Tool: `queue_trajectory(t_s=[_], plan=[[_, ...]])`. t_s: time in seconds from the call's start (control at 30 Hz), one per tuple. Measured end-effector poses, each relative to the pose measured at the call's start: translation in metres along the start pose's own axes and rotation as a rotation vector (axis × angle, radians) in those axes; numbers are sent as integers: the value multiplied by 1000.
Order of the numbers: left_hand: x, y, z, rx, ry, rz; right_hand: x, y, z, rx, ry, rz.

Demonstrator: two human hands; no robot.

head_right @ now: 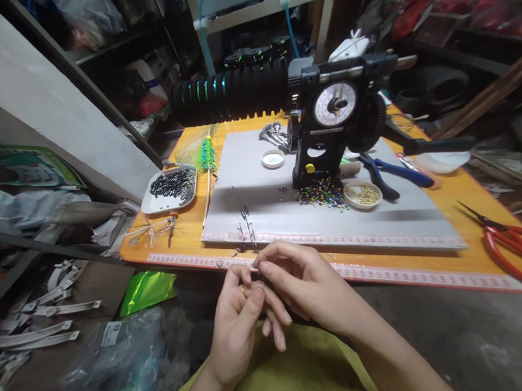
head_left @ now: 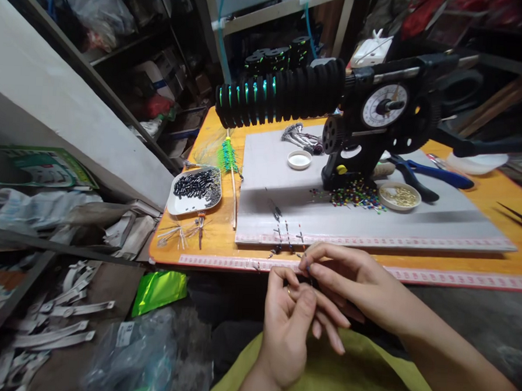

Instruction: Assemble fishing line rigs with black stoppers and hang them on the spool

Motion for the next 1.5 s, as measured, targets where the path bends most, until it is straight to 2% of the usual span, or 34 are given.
queue_trajectory(t_s=[0.1,0.23,0.33,0.4,0.5,0.57,0.63,0.7,0.77,0.93,1.07,1.23,1.37,1.5], plan=[[1,-5,0,-71,-91,42,13,-2,4,-97,202,134],[2,-5,1,-159,-215,88,33,-6,12,-321,752,462],[-6,0,8,-222,-302,65,37,-8,18,-376,997,600],[-21,2,19,-318,-370,-26,39,-6,20,-387,1057,645],[-56,-5,41,-471,-481,-244,50,-3,16,-383,1052,728],[-79,-17,53,-510,-582,-357,60,-3,8,-336,1007,750],[-97,-32,61,-531,-698,-392,69,-8,-1,-278,967,748],[-106,-49,62,-481,-793,-358,78,-16,-9,-245,943,760],[-107,-62,58,-378,-822,-292,87,-26,-13,-243,919,773],[-94,-70,54,-200,-639,-117,106,-47,-10,-244,851,682],[-92,-56,59,-76,-333,-17,107,-51,-3,-243,770,577],[-84,-33,64,75,-119,113,91,-49,3,-207,593,442],[-66,-12,65,132,33,159,79,-48,5,-171,436,352],[-47,10,61,150,181,287,69,-46,3,-134,336,293]])
Point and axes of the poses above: each hand's wrist, its own y-axis away from the middle knuckle, its own z-axis out of the back of the hand, x = y × z, the point moved 3 cm from there along -y, towards the middle knuckle, and after that the axes turned 9 degrees about -y, right-handed, at the moved point
